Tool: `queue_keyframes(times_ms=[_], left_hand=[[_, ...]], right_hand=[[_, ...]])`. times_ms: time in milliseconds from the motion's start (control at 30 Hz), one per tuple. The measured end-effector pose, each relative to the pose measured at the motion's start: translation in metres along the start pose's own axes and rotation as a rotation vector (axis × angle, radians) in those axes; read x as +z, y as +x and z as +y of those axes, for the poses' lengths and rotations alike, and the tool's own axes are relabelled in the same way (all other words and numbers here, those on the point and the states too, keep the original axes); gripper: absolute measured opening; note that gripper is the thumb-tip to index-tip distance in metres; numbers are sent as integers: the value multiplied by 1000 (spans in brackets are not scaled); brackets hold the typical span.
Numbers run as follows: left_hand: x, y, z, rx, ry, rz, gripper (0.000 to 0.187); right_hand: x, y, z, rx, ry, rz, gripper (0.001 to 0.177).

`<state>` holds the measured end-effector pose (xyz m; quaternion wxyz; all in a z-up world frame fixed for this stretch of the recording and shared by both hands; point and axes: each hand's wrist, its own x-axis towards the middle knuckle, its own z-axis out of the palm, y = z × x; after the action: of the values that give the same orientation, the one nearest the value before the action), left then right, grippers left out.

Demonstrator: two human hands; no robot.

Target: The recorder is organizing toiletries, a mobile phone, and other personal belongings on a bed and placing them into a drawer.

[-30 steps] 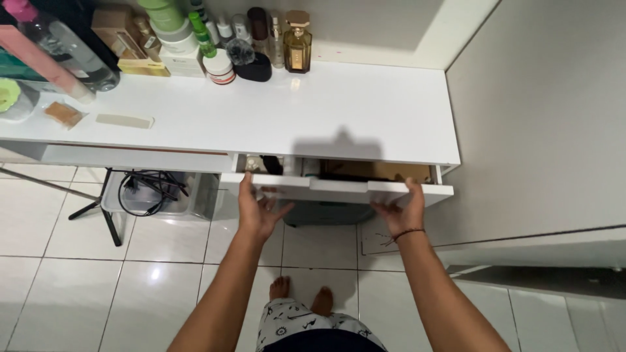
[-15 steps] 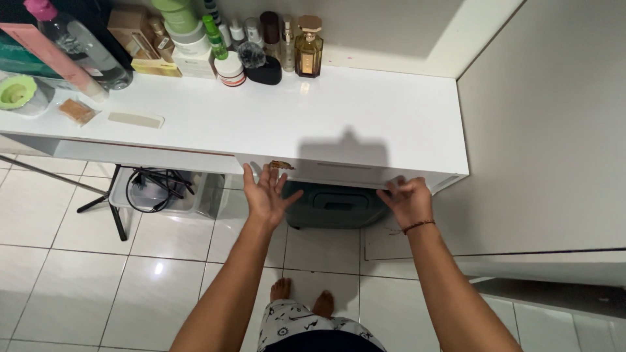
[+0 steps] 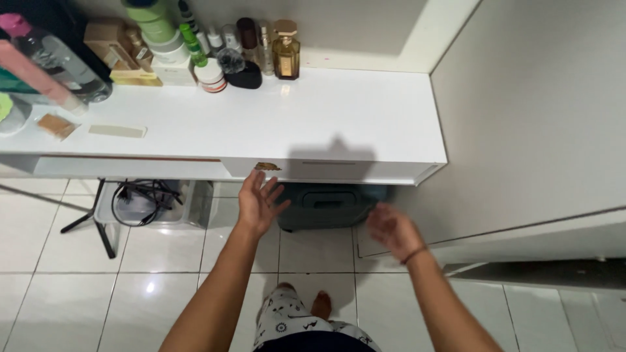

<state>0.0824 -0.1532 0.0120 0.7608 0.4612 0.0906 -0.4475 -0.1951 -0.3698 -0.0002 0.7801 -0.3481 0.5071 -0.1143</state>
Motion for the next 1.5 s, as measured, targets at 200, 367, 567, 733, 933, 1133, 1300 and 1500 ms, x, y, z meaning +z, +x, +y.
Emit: queue_keyframes(times_ms=[200, 367, 567, 733, 933, 1133, 1300, 1500], left_hand=[[-6, -8, 18, 30, -15, -111, 74], [-20, 12, 8, -109, -52, -239, 56], [-55, 50, -2, -251, -105, -354, 46], [-30, -11, 45, -300, 45, -342, 79], [-67, 26, 12, -296, 289, -359, 61], [-128, 18, -68, -420, 492, -574, 26], [-189, -59, -117, -654, 738, -700, 14], [-226, -197, -137, -803, 1143, -815, 15]], right_hand=[[-28, -67, 126, 249, 27, 105, 54], [-20, -103, 219, 307, 223, 208, 58], [54, -132, 285, 200, 458, 341, 53], [113, -161, 330, 105, 615, 435, 43], [142, -222, 388, -49, 852, 595, 42], [168, -302, 468, -169, 1089, 813, 44], [212, -355, 556, -103, 1254, 1061, 43], [285, -377, 680, 69, 1492, 1145, 42]])
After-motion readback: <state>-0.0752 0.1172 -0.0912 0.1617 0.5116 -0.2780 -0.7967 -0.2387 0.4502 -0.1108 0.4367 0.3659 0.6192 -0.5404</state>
